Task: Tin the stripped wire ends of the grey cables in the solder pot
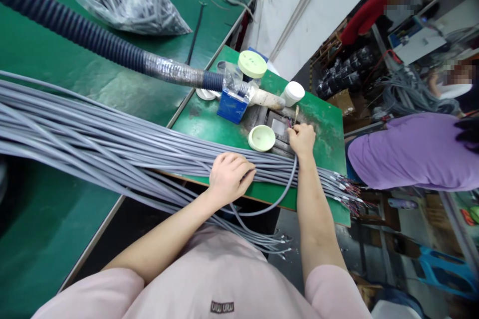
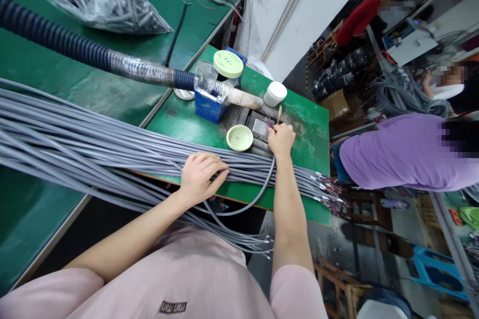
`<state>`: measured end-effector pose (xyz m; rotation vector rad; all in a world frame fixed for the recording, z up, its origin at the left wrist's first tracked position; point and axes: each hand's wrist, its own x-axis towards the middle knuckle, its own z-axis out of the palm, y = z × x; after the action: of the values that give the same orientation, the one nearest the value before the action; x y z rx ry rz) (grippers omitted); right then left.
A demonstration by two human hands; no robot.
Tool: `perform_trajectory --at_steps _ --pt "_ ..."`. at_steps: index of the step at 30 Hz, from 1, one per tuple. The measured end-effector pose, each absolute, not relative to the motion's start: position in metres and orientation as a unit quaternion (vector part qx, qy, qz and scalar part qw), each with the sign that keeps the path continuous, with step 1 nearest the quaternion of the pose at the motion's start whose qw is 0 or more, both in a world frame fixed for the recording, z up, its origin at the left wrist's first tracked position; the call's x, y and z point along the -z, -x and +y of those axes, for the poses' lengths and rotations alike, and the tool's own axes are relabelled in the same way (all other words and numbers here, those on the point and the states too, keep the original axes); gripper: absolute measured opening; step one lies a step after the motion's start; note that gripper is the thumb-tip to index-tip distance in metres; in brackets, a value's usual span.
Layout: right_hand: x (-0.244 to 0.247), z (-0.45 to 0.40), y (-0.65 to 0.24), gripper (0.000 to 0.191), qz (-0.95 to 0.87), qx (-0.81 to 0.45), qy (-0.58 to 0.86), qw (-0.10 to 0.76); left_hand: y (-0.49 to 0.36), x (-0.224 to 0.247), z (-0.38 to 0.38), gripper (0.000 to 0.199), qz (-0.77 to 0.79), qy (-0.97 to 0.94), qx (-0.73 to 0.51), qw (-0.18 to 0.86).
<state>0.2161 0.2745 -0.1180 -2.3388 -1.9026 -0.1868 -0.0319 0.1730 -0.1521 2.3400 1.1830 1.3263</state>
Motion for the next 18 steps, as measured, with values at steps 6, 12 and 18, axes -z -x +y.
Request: perform_trajectory --at_steps 6,12,18 --pt "0.1175 0.2753 -0.214 0.03 -0.629 0.061 0.775 0.027 0.0327 0.1513 0.1727 0.007 0.401 -0.793 -0.447 0.103" --pt "0.1199 0.2762 -0.2144 0.028 -0.634 0.063 0.77 0.019 0.0328 0.1507 0.1727 0.007 0.399 -0.793 -0.448 0.104" --pt "0.1219 0.2775 -0.2149 0.025 -0.64 0.061 0.765 0.047 0.0329 0.152 0.1732 0.006 0.397 -0.791 -0.454 0.1"
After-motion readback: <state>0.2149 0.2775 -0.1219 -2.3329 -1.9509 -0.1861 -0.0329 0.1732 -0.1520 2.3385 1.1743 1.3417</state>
